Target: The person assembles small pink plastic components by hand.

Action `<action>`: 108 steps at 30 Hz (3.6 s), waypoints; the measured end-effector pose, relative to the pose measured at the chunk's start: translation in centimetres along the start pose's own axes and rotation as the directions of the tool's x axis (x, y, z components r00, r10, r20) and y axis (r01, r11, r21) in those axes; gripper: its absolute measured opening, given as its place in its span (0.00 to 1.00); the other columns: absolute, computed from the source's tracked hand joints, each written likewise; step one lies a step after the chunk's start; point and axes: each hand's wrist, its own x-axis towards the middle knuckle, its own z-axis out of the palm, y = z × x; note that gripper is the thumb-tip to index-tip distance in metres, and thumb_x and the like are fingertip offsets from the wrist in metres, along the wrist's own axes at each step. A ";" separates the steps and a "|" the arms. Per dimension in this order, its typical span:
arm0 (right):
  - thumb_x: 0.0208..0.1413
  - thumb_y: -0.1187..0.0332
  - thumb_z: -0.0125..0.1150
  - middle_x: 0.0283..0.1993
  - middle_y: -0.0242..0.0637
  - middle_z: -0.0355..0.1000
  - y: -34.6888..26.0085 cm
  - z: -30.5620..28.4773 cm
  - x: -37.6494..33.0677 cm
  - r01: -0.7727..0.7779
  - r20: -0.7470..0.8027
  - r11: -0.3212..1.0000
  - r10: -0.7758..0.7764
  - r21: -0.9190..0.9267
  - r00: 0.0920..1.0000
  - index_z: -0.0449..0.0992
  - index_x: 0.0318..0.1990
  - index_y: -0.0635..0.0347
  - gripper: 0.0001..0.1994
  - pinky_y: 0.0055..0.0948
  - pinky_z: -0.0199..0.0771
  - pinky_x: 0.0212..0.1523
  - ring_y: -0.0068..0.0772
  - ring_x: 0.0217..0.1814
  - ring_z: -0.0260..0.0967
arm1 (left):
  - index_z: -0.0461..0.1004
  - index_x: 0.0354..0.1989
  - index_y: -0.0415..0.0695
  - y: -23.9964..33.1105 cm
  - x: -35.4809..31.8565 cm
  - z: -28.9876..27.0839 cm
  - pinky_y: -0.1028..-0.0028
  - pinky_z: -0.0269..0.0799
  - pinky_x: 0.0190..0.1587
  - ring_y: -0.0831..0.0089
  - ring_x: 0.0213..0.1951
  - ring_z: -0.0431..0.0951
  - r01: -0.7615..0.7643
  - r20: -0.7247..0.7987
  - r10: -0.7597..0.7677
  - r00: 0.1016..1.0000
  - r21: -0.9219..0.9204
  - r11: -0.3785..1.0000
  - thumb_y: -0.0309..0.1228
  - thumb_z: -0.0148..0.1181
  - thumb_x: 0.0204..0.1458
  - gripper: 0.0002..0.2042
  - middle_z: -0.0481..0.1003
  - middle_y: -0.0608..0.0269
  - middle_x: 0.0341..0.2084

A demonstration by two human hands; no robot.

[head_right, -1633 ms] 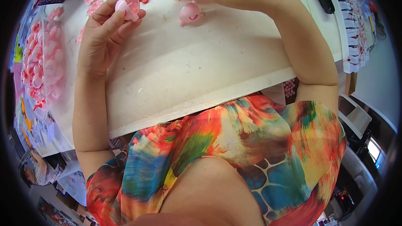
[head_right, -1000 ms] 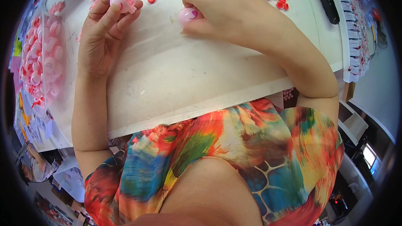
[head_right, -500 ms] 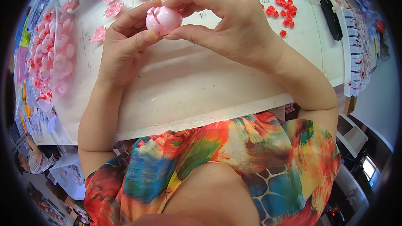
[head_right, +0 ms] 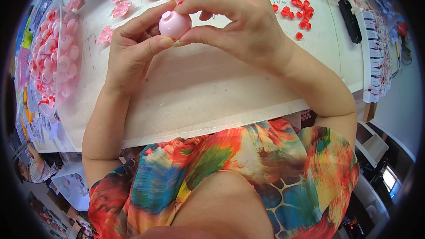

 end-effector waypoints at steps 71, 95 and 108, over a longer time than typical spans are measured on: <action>0.36 0.75 0.62 0.25 0.37 0.65 0.9 -1.6 -1.0 -0.201 0.100 0.953 0.228 -0.225 0.969 0.72 0.25 0.63 0.06 0.29 0.64 0.25 0.34 0.25 0.65 | 0.63 0.49 0.40 0.8 -0.2 0.3 0.70 0.70 0.44 0.68 0.38 0.73 0.289 0.124 -0.262 0.957 -0.467 0.836 0.28 0.56 0.46 0.20 0.71 0.57 0.39; 0.41 0.80 0.59 0.33 0.37 0.69 1.0 -1.7 -1.6 0.002 0.091 0.992 -0.013 0.126 0.996 0.73 0.34 0.65 0.09 0.18 0.63 0.26 0.23 0.30 0.64 | 0.63 0.50 0.38 0.1 -0.2 1.3 0.74 0.73 0.38 0.72 0.33 0.74 0.336 0.154 -0.310 0.938 -0.189 0.923 0.30 0.57 0.44 0.23 0.72 0.57 0.36; 0.37 0.72 0.65 0.24 0.37 0.70 2.1 -1.2 -1.5 0.256 0.020 0.966 -0.255 -0.044 0.967 0.76 0.30 0.62 0.09 0.22 0.68 0.23 0.29 0.24 0.69 | 0.65 0.47 0.37 -0.2 -0.3 1.6 0.75 0.72 0.36 0.75 0.32 0.73 0.303 0.150 -0.293 0.944 -0.043 0.952 0.30 0.57 0.43 0.21 0.72 0.60 0.34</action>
